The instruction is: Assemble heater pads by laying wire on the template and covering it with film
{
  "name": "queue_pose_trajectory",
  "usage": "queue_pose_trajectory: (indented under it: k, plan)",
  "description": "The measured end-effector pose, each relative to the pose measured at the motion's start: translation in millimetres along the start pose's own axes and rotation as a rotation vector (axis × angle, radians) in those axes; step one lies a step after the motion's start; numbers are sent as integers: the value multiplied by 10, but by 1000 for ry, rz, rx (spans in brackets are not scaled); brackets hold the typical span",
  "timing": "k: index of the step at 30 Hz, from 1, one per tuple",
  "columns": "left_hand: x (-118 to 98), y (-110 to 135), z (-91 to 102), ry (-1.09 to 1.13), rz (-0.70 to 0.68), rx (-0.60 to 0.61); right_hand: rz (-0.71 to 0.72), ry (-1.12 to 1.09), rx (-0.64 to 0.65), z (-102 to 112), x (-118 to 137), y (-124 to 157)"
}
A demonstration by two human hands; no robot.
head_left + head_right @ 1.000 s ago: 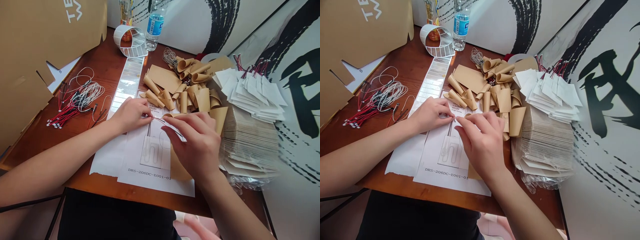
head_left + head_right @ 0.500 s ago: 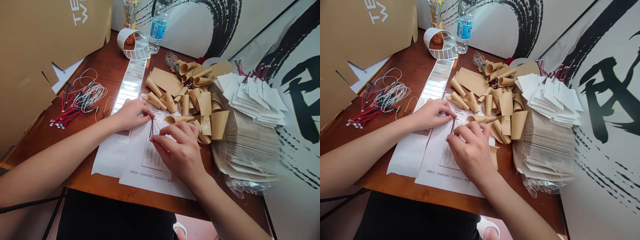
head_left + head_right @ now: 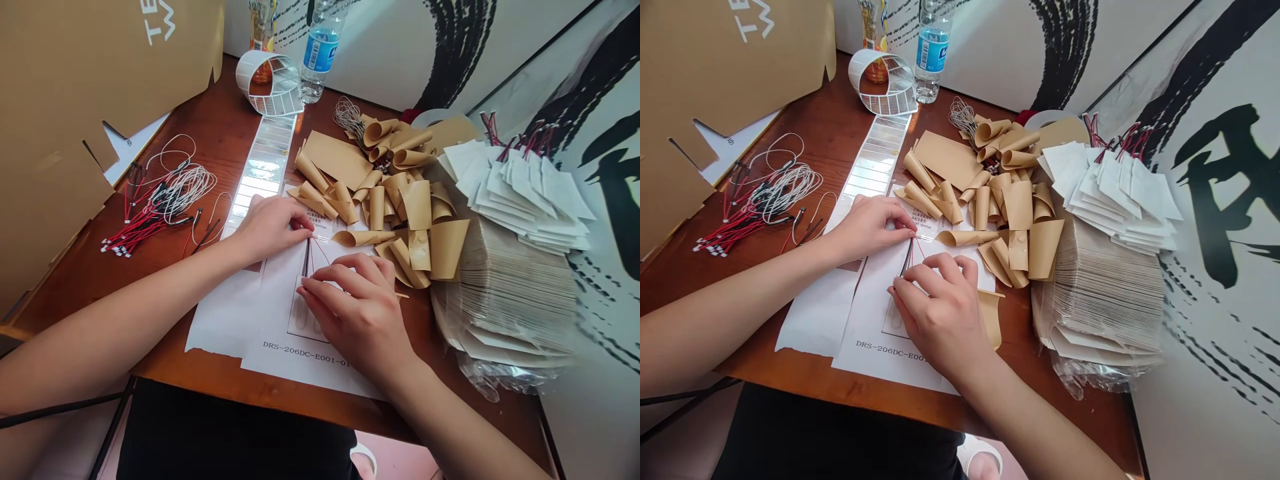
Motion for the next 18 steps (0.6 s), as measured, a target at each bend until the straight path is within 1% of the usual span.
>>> queue_pose_trajectory:
  k: [3,5,9,11,15,18]
  plan:
    - [-27,33,5,-13,-49,-42,-9,-8,6,-12,-17,16]
    - [-51,67,13,-65,-92,-67,-14,-15,9,-18,-29,22]
    - [-88,122,35,-202,-172,-57,-27,-25,18,-19,-45,19]
    - [-91,132,55,-236,-191,-50,-32,-27,18,-13,-43,13]
    - [-111,142,98,-324,-215,-74,-31,-39,17,-8,-31,3]
    - [-137,151,114,-373,-209,-72,-28,-46,26,-19,-29,9]
Point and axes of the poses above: each hand's wrist, its own y-axis away from the middle knuckle, its own z-axis out of the back of the hand, x = y × z, the point moved 5 cm from there along -y, towards the middle knuckle, and after that the axes turned 13 degrees about -y, right-handed, at the moved point
